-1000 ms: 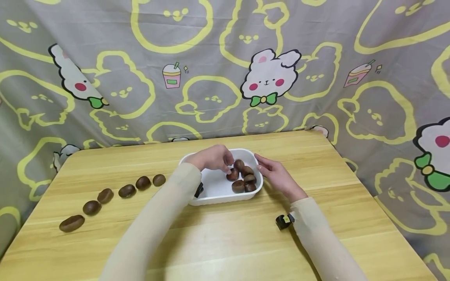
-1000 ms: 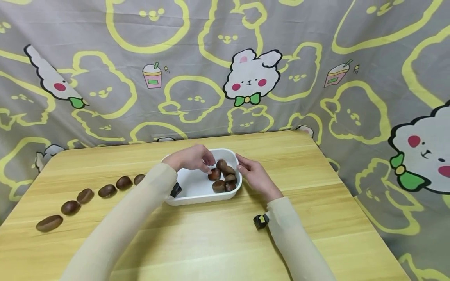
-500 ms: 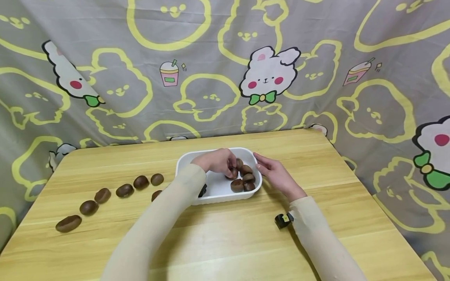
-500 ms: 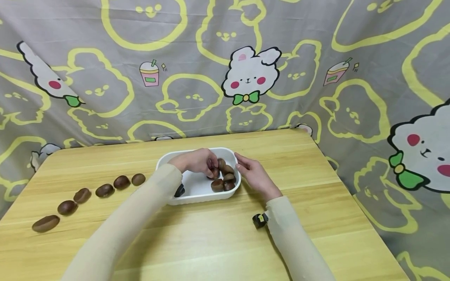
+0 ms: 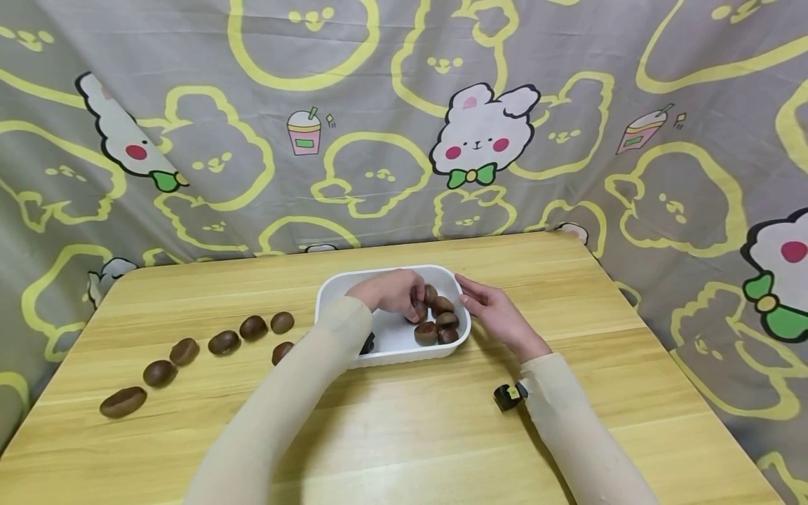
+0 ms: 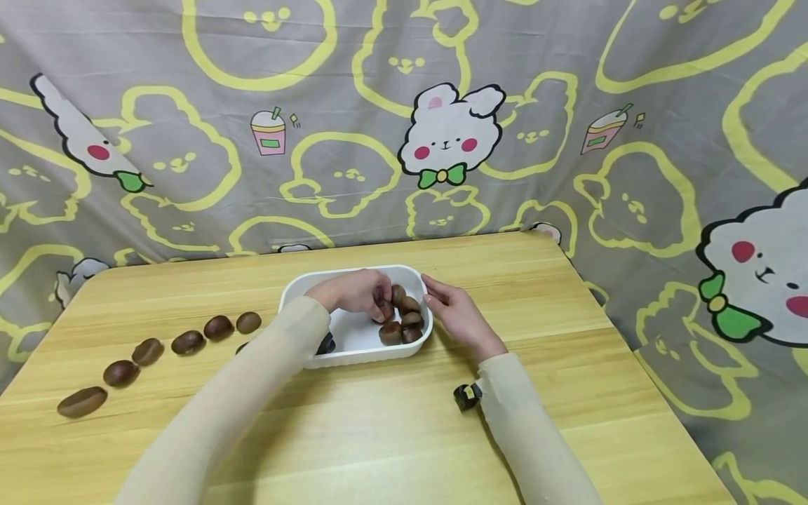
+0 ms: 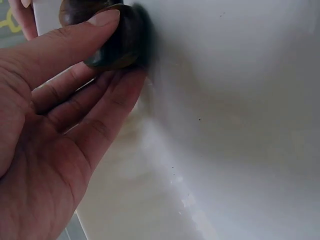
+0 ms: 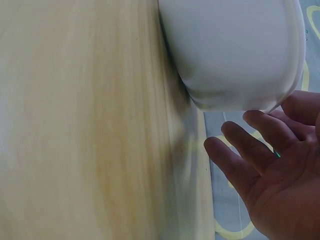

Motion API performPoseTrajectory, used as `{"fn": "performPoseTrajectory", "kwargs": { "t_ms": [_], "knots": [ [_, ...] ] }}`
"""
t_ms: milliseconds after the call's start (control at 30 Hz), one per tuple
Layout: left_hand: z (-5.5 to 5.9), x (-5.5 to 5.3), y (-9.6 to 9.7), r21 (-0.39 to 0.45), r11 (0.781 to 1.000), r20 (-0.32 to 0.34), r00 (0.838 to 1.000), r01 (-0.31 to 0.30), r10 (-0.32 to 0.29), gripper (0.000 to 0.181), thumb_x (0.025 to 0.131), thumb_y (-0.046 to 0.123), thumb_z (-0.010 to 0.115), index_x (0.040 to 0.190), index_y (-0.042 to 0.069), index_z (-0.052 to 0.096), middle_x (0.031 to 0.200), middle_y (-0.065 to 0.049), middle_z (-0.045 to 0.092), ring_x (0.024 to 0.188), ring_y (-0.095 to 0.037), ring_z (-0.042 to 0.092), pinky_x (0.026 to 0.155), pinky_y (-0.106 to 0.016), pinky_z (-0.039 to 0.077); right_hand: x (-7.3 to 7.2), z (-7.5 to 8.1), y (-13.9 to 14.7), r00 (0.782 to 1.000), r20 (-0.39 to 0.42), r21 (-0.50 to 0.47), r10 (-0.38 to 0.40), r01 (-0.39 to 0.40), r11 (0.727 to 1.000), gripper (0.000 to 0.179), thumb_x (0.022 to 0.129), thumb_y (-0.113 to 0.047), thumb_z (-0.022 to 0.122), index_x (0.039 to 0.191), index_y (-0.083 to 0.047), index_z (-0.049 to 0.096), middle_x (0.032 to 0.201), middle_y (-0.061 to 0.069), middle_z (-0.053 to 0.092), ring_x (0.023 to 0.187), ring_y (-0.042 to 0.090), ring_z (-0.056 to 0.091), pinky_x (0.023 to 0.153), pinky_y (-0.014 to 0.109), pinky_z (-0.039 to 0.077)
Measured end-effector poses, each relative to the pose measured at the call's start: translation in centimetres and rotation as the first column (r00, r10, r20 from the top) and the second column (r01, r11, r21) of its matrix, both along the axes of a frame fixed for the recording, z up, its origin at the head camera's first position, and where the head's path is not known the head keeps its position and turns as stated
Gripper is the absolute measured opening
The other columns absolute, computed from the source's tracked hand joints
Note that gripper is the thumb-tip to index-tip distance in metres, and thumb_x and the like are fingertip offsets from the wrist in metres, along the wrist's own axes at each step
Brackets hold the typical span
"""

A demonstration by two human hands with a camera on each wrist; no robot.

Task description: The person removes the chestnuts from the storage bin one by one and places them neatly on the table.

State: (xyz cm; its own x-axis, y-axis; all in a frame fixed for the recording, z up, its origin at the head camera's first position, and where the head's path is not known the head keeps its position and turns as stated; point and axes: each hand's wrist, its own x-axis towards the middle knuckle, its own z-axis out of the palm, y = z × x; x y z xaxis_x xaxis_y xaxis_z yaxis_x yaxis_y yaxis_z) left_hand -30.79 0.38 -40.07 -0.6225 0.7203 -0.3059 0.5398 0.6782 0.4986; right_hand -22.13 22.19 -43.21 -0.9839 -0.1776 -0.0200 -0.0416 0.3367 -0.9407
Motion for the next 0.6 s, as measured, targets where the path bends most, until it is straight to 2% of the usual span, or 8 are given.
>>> {"fn": "performPoseTrajectory", "kwargs": {
  "t_ms": [167,267,433,567,600],
  "knots": [
    [-0.1,-0.1,-0.3,0.012,1.000,-0.006,1.000,-0.008,0.008,0.026,0.078,0.007,0.083,0.096,0.007,0.064,0.089,-0.002,0.063,0.081,-0.016,0.057,0.073,-0.027,0.047,0.0,0.0,0.0,1.000,-0.002,0.003,0.002,-0.002,1.000,0.047,0.103,-0.013,0.053,0.148,-0.007,0.042,0.147,0.014,0.043,0.134,0.028,0.042,0.110,0.042,0.031],
    [0.3,-0.1,-0.6,0.014,1.000,-0.012,1.000,-0.009,0.009,0.024,0.078,0.007,0.083,0.095,0.007,0.066,0.088,-0.001,0.063,0.081,-0.015,0.057,0.074,-0.027,0.047,0.0,0.0,0.0,1.000,-0.001,-0.003,0.002,-0.002,1.000,0.047,0.103,-0.014,0.053,0.148,-0.007,0.043,0.147,0.014,0.043,0.134,0.028,0.041,0.110,0.042,0.031],
    [1.8,0.0,-1.4,0.047,0.999,-0.005,1.000,-0.028,0.028,0.023,0.080,0.005,0.080,0.098,0.007,0.067,0.090,-0.001,0.064,0.084,-0.016,0.058,0.077,-0.028,0.048,0.1,0.0,0.0,1.000,0.008,0.007,-0.006,0.006,1.000,0.047,0.103,-0.015,0.053,0.148,-0.009,0.043,0.146,0.014,0.045,0.133,0.028,0.043,0.110,0.042,0.032],
    [3.3,0.2,-2.6,0.088,0.993,0.006,0.997,-0.073,0.073,0.023,0.080,0.007,0.080,0.099,0.008,0.068,0.094,-0.002,0.065,0.086,-0.017,0.059,0.077,-0.030,0.049,0.1,-0.1,0.0,1.000,0.013,0.014,-0.005,0.005,1.000,0.047,0.103,-0.016,0.053,0.148,-0.010,0.042,0.147,0.013,0.044,0.133,0.029,0.044,0.109,0.043,0.033],
    [3.6,0.2,-3.0,0.099,0.991,0.007,0.996,-0.089,0.088,0.023,0.079,0.008,0.080,0.099,0.008,0.068,0.095,-0.002,0.065,0.086,-0.017,0.060,0.076,-0.030,0.049,0.2,0.4,-0.1,1.000,0.017,0.015,-0.002,0.001,1.000,0.047,0.103,-0.015,0.053,0.148,-0.008,0.042,0.147,0.015,0.043,0.133,0.030,0.043,0.109,0.043,0.033]
  ]
}}
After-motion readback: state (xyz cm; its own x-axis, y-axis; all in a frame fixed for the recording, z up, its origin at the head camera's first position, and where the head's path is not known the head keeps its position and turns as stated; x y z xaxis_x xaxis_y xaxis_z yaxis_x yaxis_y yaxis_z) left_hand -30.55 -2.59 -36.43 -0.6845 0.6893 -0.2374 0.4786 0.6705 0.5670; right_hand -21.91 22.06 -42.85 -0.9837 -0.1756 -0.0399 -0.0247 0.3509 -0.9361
